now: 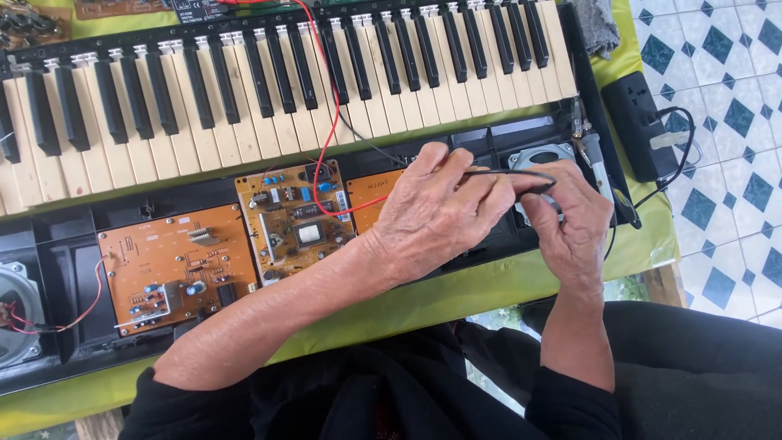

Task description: The person uses a soldering iron to work on a green circuit board inside an open electronic keyboard. They then use a multimeter with red and black probes to test connections on the circuit board and the speaker terminals.

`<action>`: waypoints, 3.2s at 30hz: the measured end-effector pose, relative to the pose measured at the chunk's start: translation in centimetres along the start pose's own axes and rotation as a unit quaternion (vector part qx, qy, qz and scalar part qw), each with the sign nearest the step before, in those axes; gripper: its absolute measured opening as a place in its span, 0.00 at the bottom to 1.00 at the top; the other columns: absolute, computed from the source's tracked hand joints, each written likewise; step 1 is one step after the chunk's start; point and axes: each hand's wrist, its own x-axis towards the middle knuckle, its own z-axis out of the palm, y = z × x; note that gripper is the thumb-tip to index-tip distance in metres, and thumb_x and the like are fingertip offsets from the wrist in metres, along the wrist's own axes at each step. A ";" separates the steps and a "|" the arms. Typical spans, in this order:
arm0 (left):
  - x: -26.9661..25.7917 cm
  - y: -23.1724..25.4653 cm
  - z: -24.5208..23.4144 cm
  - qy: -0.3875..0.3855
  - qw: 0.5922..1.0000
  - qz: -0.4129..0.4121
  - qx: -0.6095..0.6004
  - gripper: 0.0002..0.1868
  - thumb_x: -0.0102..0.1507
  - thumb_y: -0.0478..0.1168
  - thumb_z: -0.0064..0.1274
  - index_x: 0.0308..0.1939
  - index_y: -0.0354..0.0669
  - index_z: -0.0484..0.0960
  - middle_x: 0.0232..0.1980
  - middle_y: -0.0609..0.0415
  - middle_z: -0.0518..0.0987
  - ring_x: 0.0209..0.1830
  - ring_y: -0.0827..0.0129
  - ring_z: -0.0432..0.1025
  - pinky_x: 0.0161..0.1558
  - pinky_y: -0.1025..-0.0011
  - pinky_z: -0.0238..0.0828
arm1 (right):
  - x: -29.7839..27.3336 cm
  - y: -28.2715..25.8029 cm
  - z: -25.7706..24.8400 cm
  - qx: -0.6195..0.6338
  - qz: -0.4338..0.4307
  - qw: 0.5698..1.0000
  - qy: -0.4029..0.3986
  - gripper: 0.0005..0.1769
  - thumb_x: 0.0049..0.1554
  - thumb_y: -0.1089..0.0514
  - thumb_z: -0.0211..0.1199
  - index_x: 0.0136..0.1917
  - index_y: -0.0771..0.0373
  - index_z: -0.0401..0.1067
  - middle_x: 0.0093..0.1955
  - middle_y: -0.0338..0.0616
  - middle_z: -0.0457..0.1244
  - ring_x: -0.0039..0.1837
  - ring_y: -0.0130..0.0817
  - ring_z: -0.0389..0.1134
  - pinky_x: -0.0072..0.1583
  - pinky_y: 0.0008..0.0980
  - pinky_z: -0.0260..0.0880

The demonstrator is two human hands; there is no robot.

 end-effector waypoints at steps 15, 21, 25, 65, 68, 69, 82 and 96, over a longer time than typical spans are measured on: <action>-5.1 5.2 1.1 0.145 0.986 -0.024 -0.076 0.03 0.62 0.34 0.56 0.38 0.39 0.84 0.42 0.48 0.77 0.39 0.56 0.72 0.45 0.56 0.74 | -0.4 1.4 1.5 0.151 0.042 0.981 0.111 0.10 0.67 0.63 0.64 0.50 0.76 0.75 0.42 0.56 0.66 0.46 0.40 0.70 0.51 0.40 0.72; -2.7 4.1 1.4 0.025 0.730 -0.415 -0.542 0.17 0.61 0.48 0.65 0.41 0.37 0.84 0.29 0.56 0.76 0.24 0.75 0.70 0.25 0.78 0.67 | -2.1 0.7 3.1 0.143 0.012 0.983 0.113 0.09 0.60 0.64 0.70 0.48 0.74 0.78 0.44 0.56 0.70 0.49 0.50 0.74 0.53 0.43 0.73; -3.1 4.0 2.4 0.055 0.705 -0.417 -0.571 0.13 0.63 0.46 0.63 0.45 0.41 0.85 0.35 0.54 0.79 0.30 0.73 0.72 0.32 0.77 0.71 | -1.3 0.3 2.9 0.101 -0.026 0.987 0.123 0.09 0.60 0.62 0.71 0.48 0.73 0.80 0.45 0.56 0.70 0.46 0.50 0.72 0.53 0.44 0.72; -3.6 6.6 20.0 0.123 0.771 -0.272 -0.563 0.04 0.65 0.35 0.59 0.44 0.44 0.82 0.39 0.47 0.82 0.41 0.51 0.80 0.44 0.63 0.78 | -4.9 9.3 1.7 0.000 0.075 0.975 0.209 0.13 0.71 0.57 0.64 0.50 0.71 0.76 0.42 0.54 0.70 0.43 0.40 0.72 0.45 0.33 0.74; -4.0 6.3 20.7 0.126 0.787 -0.265 -0.543 0.04 0.65 0.36 0.59 0.43 0.43 0.81 0.39 0.47 0.82 0.39 0.48 0.79 0.43 0.62 0.79 | -5.0 9.6 2.3 0.001 0.078 0.974 0.215 0.13 0.71 0.57 0.63 0.50 0.71 0.76 0.42 0.55 0.70 0.43 0.41 0.73 0.45 0.33 0.74; -4.0 6.2 20.9 0.125 0.790 -0.261 -0.541 0.04 0.66 0.36 0.59 0.43 0.44 0.81 0.39 0.48 0.82 0.40 0.48 0.79 0.43 0.61 0.79 | -5.1 9.7 2.4 -0.004 0.078 0.972 0.222 0.13 0.71 0.56 0.63 0.50 0.70 0.76 0.42 0.54 0.71 0.43 0.41 0.73 0.45 0.33 0.74; -3.7 5.8 20.5 0.096 0.812 -0.252 -0.518 0.04 0.67 0.37 0.57 0.41 0.43 0.78 0.36 0.44 0.80 0.36 0.41 0.76 0.38 0.59 0.77 | -6.1 10.1 3.6 -0.022 0.046 0.960 0.275 0.09 0.69 0.62 0.64 0.50 0.73 0.77 0.43 0.52 0.68 0.46 0.45 0.74 0.46 0.35 0.76; -3.9 5.5 19.2 0.031 0.815 -0.265 -0.514 0.04 0.69 0.39 0.54 0.42 0.44 0.76 0.36 0.41 0.80 0.35 0.41 0.77 0.37 0.56 0.77 | -7.0 9.4 4.8 -0.108 0.042 0.940 0.321 0.10 0.65 0.61 0.72 0.48 0.71 0.78 0.43 0.54 0.68 0.45 0.49 0.73 0.46 0.35 0.75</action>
